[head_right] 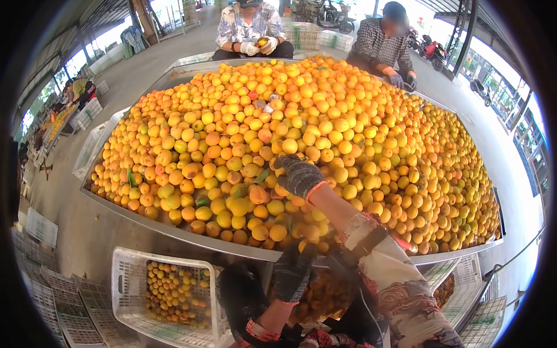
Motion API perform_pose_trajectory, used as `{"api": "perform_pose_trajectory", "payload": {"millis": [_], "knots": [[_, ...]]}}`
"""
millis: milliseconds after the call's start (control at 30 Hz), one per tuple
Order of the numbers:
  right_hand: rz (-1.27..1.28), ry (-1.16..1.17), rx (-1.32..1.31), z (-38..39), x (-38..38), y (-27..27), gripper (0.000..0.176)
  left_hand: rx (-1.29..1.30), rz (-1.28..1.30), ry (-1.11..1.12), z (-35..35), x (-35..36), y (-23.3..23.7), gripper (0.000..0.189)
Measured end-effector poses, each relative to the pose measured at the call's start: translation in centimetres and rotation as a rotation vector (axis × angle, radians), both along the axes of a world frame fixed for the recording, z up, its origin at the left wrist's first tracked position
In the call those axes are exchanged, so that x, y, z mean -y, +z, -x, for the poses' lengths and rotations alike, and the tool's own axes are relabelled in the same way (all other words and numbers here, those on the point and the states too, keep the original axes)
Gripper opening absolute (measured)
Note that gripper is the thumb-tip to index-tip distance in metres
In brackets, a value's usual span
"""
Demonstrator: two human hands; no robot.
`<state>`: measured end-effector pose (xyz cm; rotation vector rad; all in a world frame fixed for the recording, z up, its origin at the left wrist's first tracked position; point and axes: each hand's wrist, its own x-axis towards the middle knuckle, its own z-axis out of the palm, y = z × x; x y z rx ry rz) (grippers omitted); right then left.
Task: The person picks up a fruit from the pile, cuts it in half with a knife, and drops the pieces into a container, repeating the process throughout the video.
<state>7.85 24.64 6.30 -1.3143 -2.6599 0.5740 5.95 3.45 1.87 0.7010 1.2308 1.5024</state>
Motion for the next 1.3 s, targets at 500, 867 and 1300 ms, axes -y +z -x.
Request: {"api": "perform_pose_trajectory", "payload": {"millis": [500,867,1300], "knots": [[0.154,-0.151,-0.684,2.1,3.2,-0.4,0.041,-0.214,-0.166,-0.005,0.0,0.3,-1.8,0.038],[-0.117,0.159,-0.073,12.2,5.2,2.1,0.053,-1.177,-0.17,0.37,-1.7,0.6,-5.7,0.02],[-0.153,-0.097,0.257,13.3,-0.6,-0.8,0.063,-2.11,0.104,0.637,-5.5,0.8,-11.2,0.029]]}}
